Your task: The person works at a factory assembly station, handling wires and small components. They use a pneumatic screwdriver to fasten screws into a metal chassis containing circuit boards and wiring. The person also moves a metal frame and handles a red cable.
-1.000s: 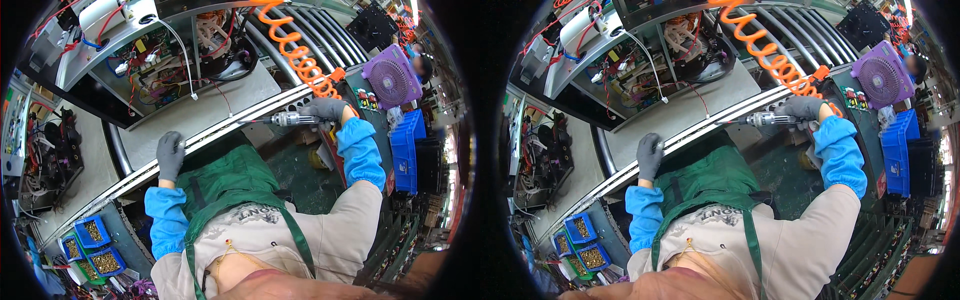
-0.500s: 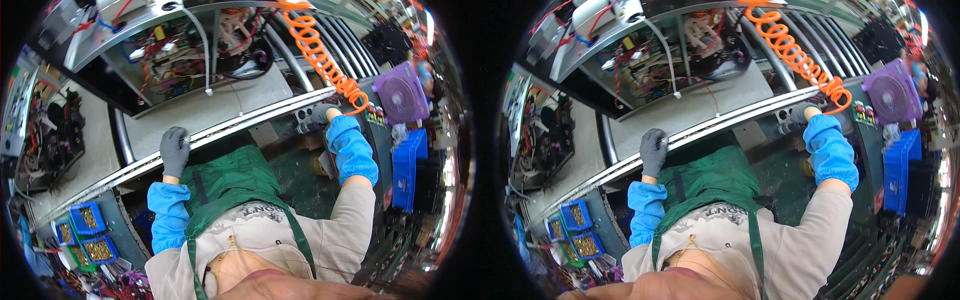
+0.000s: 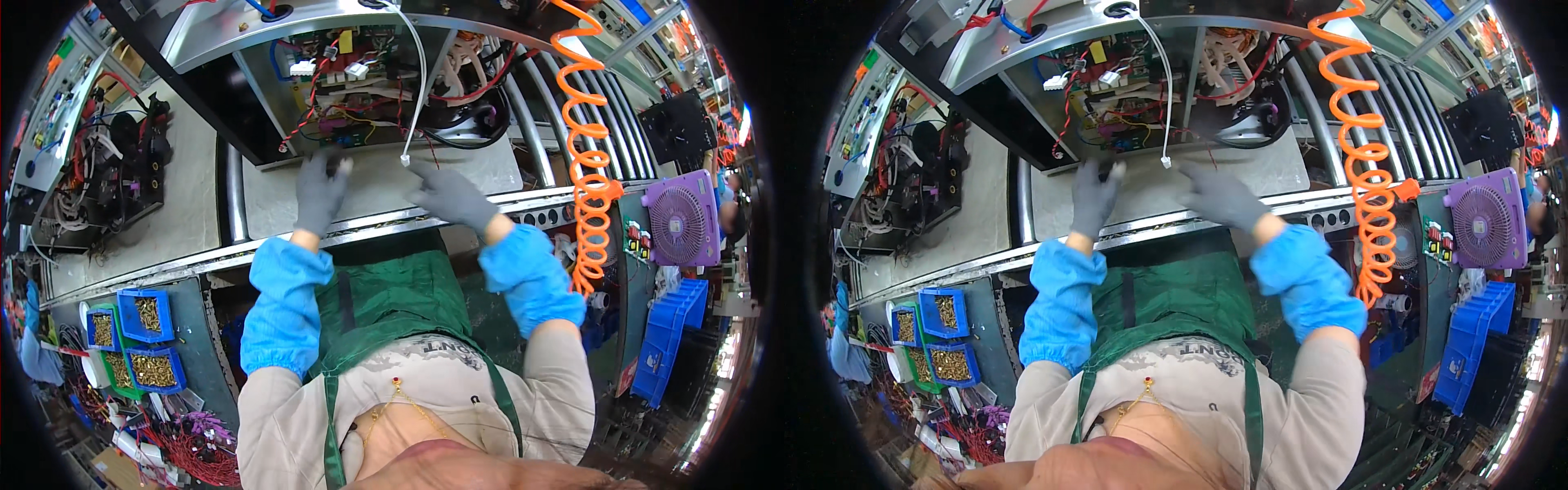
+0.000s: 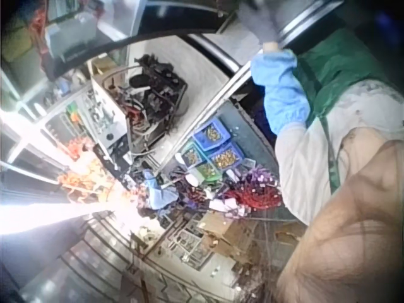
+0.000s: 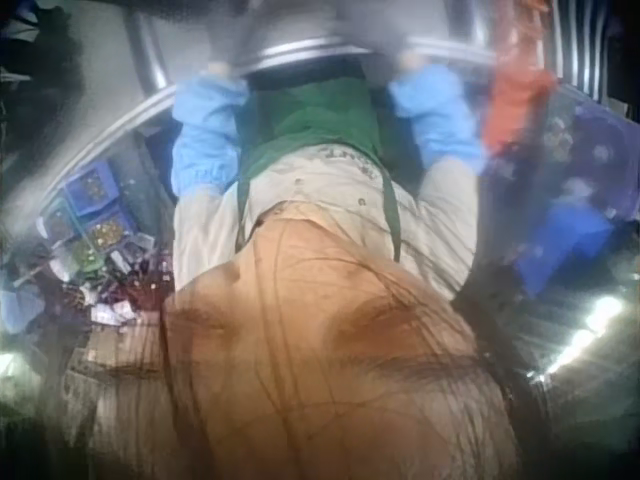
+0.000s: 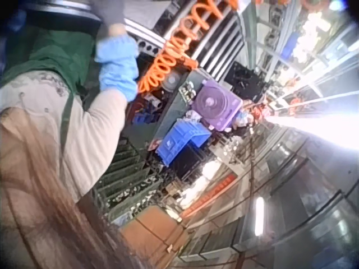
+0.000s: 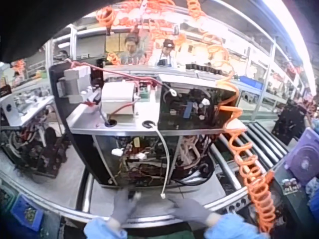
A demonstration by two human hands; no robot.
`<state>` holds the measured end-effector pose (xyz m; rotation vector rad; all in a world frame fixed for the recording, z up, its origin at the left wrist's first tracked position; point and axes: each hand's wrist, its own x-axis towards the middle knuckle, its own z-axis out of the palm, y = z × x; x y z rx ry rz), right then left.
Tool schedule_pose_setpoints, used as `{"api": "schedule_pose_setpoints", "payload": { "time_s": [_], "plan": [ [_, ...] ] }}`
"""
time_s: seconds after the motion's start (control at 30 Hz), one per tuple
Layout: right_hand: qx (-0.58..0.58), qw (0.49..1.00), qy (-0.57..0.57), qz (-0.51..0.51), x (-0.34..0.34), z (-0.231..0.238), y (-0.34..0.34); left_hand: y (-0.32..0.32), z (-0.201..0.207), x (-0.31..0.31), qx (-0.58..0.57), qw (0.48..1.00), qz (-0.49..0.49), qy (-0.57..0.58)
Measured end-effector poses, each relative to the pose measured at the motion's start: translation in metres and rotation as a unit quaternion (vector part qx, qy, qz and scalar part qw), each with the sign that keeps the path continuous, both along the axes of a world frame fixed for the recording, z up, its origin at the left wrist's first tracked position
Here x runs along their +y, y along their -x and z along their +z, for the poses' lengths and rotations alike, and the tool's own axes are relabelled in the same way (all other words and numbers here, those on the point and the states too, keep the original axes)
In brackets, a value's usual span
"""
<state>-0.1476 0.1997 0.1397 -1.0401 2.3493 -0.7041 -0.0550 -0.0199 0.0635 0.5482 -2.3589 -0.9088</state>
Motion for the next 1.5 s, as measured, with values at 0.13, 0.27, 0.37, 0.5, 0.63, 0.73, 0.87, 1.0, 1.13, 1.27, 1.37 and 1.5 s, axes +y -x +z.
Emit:
{"api": "schedule_pose_setpoints", "payload": {
  "time_s": [0.13,0.27,0.37,0.5,0.63,0.73,0.87,1.0,1.13,1.27,1.37,1.5],
  "plan": [
    [0.119,0.988,-0.027,-0.097,-0.094,-0.021,0.018,0.039,0.017,-0.016,0.042,0.998,0.037,0.026],
    [0.172,0.981,0.014,-0.092,-0.129,-0.051,0.039,0.058,0.011,-0.025,0.051,0.995,0.069,0.045],
    [0.193,0.976,0.023,-0.093,-0.131,-0.063,0.048,0.07,0.02,-0.022,-0.03,0.994,0.091,-0.059],
    [0.219,0.971,0.033,-0.09,-0.133,-0.077,0.045,0.079,0.002,-0.037,-0.001,0.995,0.084,-0.049],
    [0.223,0.968,0.039,-0.105,-0.131,-0.09,0.04,0.074,0.009,-0.032,-0.03,0.996,0.068,-0.052],
    [0.164,0.974,0.04,-0.149,-0.137,-0.08,0.035,0.072,0.016,-0.036,-0.072,0.994,0.058,-0.052],
    [0.23,0.967,0.056,-0.099,-0.129,-0.076,0.024,0.066,0.019,-0.038,-0.022,0.999,0.031,-0.03],
    [0.129,0.987,0.037,-0.09,-0.091,-0.066,0.001,0.031,0.009,-0.043,0.027,0.995,-0.017,-0.092],
    [-0.228,0.938,0.171,-0.196,0.011,-0.025,0.02,-0.061,0.01,-0.099,0.124,0.954,0.059,-0.265],
    [-0.108,0.821,0.469,-0.307,0.089,0.032,0.067,-0.06,0.022,-0.191,0.374,0.829,0.078,-0.408],
    [-0.064,0.714,0.641,-0.274,0.118,0.088,0.067,-0.026,0.064,-0.186,0.351,0.83,-0.028,-0.434],
    [-0.015,0.609,0.786,-0.102,0.174,0.172,0.042,0.001,0.053,-0.209,0.257,0.874,-0.106,-0.4]
  ]
}}
